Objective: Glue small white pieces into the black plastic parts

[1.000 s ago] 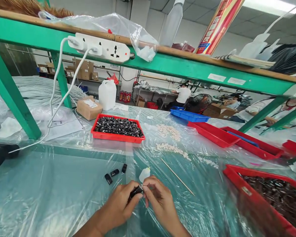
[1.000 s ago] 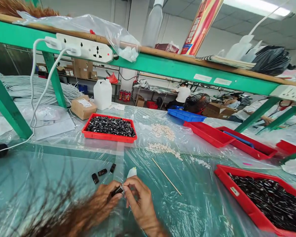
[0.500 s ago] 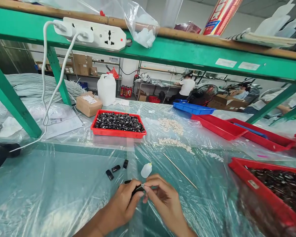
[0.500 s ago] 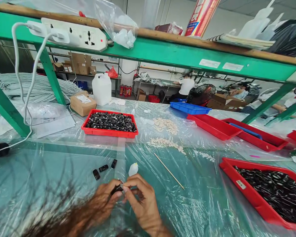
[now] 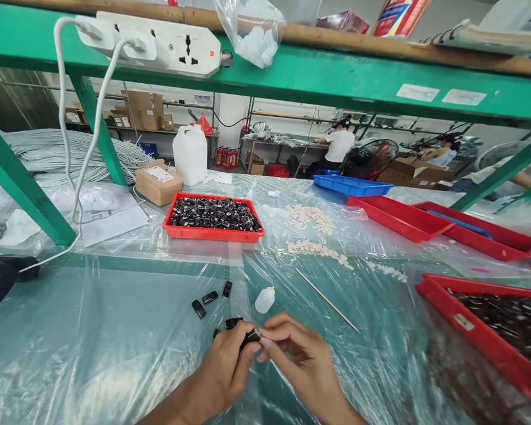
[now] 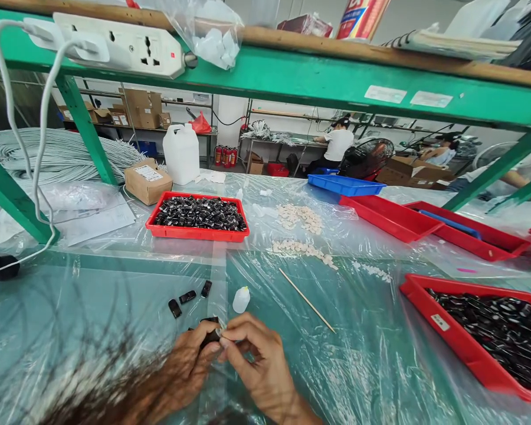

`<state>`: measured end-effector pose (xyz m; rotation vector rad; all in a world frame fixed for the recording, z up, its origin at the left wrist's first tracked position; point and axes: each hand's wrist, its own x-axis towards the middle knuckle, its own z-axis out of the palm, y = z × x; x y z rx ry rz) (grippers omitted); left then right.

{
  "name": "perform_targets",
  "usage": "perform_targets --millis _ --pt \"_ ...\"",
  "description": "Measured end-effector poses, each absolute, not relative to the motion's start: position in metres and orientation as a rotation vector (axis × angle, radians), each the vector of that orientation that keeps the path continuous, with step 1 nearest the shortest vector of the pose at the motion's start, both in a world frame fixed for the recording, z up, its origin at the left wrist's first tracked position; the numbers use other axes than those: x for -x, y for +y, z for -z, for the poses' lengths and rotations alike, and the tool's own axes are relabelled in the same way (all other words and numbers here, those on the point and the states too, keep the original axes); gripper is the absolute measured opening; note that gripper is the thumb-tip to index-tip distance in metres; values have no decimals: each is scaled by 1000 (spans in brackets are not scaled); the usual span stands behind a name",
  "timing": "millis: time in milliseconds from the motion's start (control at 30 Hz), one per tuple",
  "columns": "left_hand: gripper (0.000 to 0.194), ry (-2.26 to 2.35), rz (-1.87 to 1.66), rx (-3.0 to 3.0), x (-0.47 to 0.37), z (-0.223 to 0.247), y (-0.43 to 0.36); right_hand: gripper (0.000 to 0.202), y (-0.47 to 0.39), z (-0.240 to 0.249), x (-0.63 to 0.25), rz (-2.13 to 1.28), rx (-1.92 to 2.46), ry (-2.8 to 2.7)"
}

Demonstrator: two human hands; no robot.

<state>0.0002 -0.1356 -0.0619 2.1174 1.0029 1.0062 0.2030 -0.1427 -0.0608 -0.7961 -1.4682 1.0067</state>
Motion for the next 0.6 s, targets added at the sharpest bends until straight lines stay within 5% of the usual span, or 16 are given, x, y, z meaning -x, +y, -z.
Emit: perform_targets --millis 600 --pt "13 1016 -697 -2229 19 56 -124 18 -126 62 -219 -1000 800 -1735"
